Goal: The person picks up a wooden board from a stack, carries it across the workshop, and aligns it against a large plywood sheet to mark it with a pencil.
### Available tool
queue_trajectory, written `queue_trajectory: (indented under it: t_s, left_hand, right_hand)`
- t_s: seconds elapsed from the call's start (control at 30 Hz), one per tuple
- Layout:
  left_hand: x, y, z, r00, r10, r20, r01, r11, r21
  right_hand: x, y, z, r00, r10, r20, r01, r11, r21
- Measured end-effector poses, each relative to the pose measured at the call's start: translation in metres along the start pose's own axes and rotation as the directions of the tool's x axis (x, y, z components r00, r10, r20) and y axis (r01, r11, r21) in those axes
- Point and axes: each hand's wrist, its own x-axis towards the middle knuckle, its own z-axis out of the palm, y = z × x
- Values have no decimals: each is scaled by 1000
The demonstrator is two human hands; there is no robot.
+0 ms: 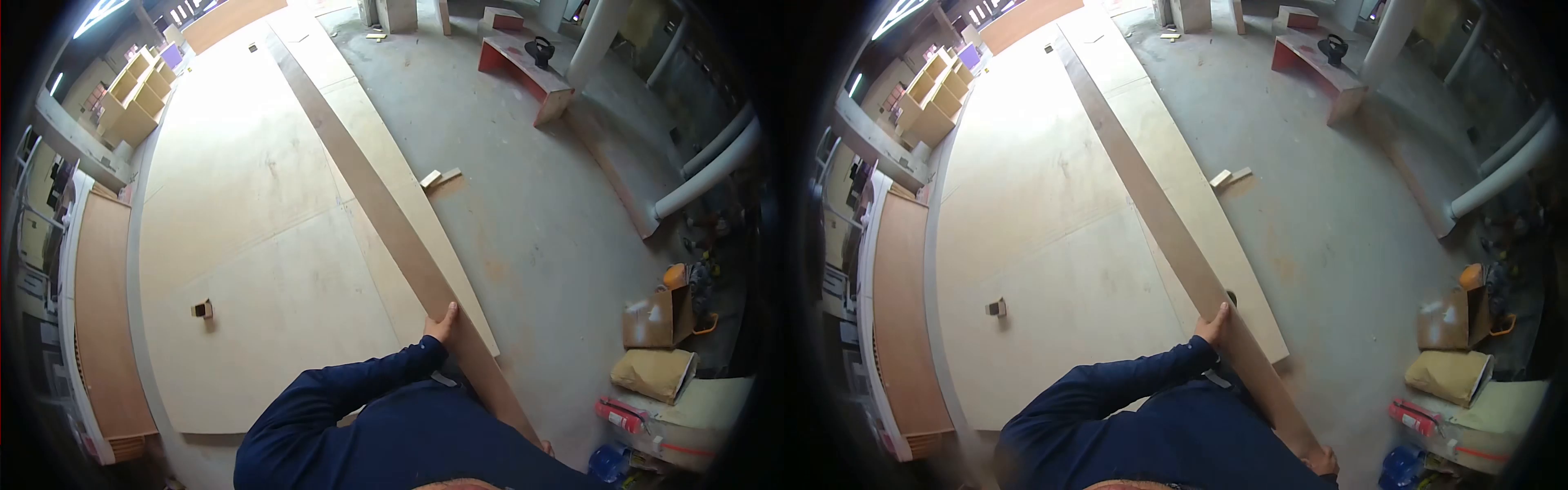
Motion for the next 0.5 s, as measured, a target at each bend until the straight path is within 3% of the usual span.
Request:
queue_trajectory:
  t_s: [0.07,0.13,0.27,0.33,0.5]
  left_hand:
    - [61,28,5,987,157,-35,-153,984,94]
    - [94,56,6,993,115,-13,-113,990,90]
    - [188,139,14,998,62,9,-62,998,25]
    - [226,178,16,999,44,5,-44,998,-37]
    - [311,268,2,998,-9,65,12,999,-51]
  right_hand:
    - [59,-38,23,990,82,118,-98,985,138]
    - [100,-73,27,977,187,104,-192,981,39]
    - [181,-155,-1,978,200,59,-207,966,155]
    - [219,-210,-41,982,122,141,-147,972,183]
    - [292,-312,-52,991,101,93,-121,961,249]
